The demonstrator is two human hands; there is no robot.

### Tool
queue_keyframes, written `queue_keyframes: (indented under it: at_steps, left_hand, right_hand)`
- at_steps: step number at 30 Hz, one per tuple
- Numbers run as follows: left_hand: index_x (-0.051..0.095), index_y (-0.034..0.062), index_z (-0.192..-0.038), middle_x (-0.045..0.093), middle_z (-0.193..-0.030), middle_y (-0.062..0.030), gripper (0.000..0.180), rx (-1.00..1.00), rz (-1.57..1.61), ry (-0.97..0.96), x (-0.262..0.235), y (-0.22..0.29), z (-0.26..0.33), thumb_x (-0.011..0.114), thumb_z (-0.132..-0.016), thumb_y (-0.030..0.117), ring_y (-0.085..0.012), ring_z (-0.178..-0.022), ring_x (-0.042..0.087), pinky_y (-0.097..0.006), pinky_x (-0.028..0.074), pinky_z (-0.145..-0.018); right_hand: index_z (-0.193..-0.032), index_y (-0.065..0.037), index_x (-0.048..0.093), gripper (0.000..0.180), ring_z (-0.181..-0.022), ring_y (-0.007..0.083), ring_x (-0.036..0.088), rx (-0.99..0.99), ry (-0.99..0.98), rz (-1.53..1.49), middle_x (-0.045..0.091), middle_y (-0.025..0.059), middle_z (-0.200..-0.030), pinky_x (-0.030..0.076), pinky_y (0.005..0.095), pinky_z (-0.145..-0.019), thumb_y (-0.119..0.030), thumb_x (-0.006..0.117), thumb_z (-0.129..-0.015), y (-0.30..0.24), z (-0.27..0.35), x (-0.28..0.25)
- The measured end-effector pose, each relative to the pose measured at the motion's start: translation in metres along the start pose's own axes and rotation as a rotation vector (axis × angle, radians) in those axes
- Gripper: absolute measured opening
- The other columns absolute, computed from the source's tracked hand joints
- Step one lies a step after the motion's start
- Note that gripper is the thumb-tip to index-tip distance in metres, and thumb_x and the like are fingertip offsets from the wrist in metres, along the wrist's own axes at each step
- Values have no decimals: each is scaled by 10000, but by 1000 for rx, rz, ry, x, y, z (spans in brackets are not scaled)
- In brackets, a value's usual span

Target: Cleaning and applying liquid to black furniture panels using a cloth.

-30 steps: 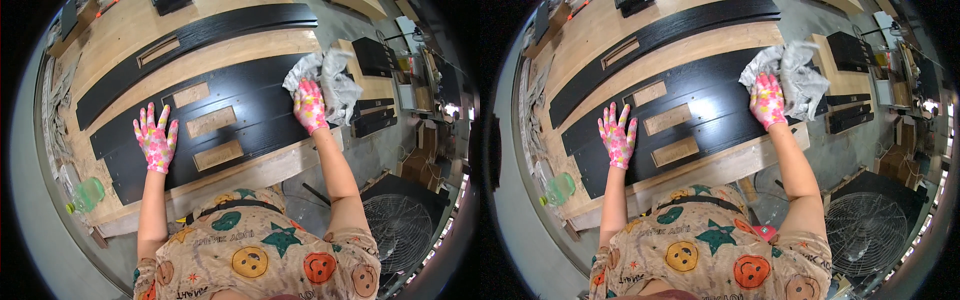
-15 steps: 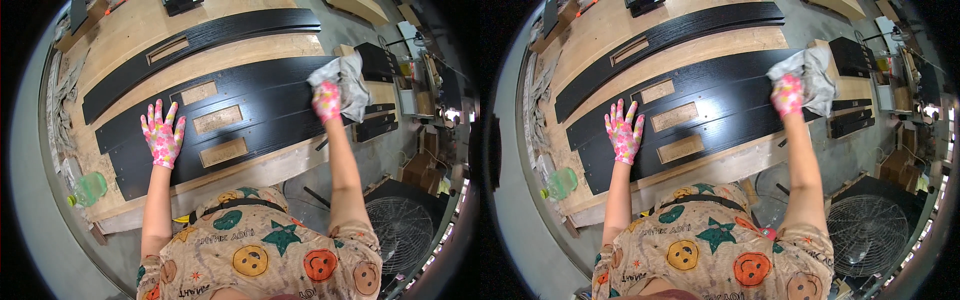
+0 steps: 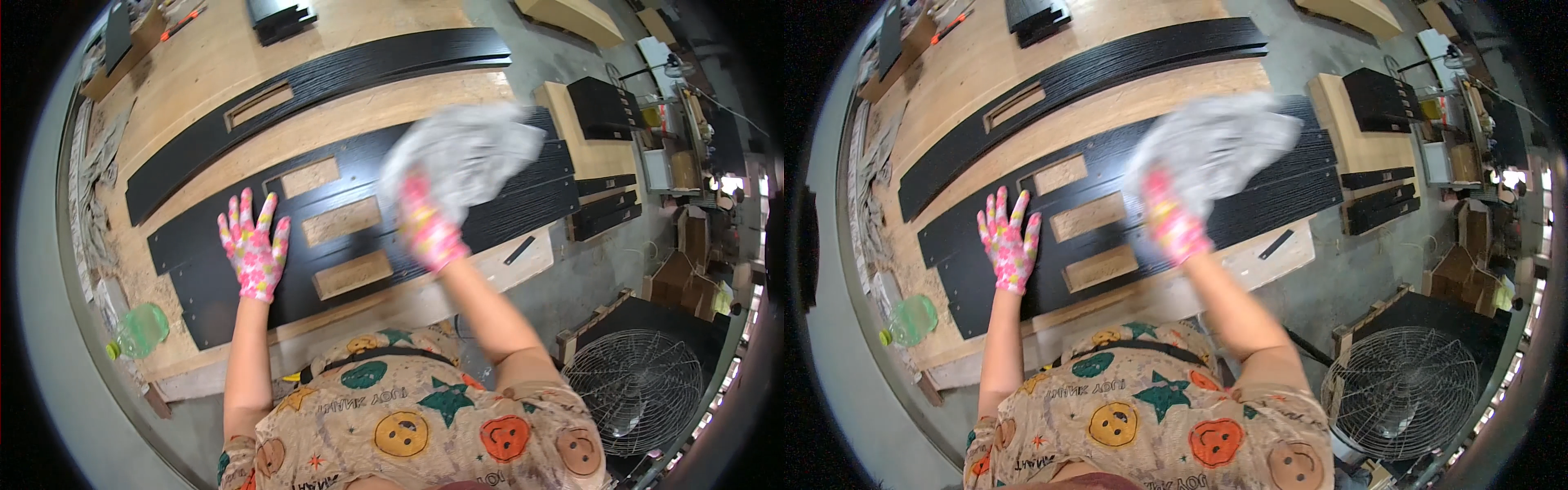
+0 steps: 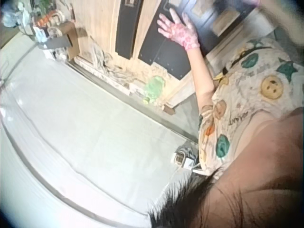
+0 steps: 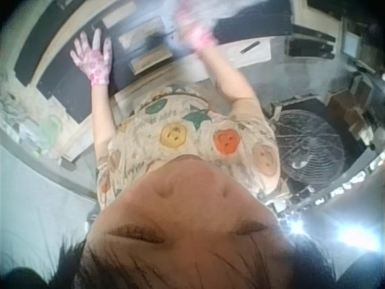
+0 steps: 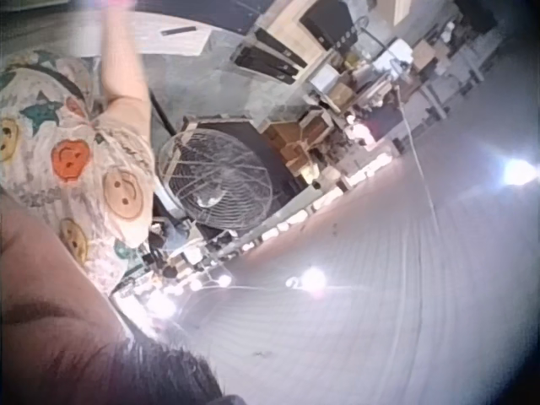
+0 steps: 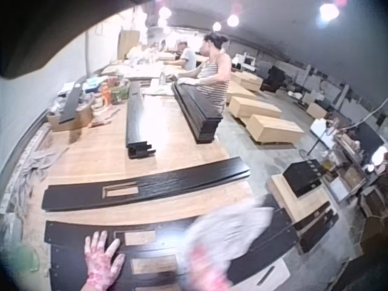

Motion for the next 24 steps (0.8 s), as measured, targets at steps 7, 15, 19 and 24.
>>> queue_keyframes:
  at_steps: [7, 15, 19, 24]
  left_hand:
    - [557, 200, -1294, 377, -1458, -126, 428, 7, 5, 14, 4, -1, 4, 590, -889, 333, -330, -1370, 300, -493, 174, -1133]
    - [610, 185, -1227, 430, -1407, -147, 413, -15, 78, 12, -3, 3, -4, 641, -841, 327, -362, -1315, 366, -516, 224, -1106]
    - [625, 179, -1203, 428, -1410, -145, 397, -46, 97, 45, -5, 3, -2, 637, -850, 360, -360, -1329, 346, -513, 200, -1114]
    - [625, 192, -1209, 427, -1411, -144, 408, -33, 94, 42, 2, 1, 0, 614, -863, 408, -355, -1339, 335, -505, 185, -1120]
  right_hand:
    - [-956, -112, 632, 294, -881, 299, 614, 168, -206, 43, 649, 133, -953, 492, 392, -828, -242, 377, -886, 135, -76, -2]
    - [-1448, -16, 252, 616, -1324, 434, 332, 783, -75, -16, 291, 296, -1452, 282, 444, -1101, -381, 363, -964, 197, -41, -36]
    - [-1438, 3, 287, 597, -1362, 377, 304, 510, -229, -1025, 308, 233, -1472, 214, 419, -1141, -332, 387, -954, 58, -11, 13]
    - [-1365, -36, 423, 509, -1254, 433, 422, -50, -180, -263, 495, 273, -1301, 291, 441, -1092, -343, 405, -960, -56, -75, -11]
Point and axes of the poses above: each hand's wrist, its own z-axis away from the middle knuckle, its own x-axis out of the palm, y = z × x, the point moved 1 cm from there along -z, towards the middle knuckle
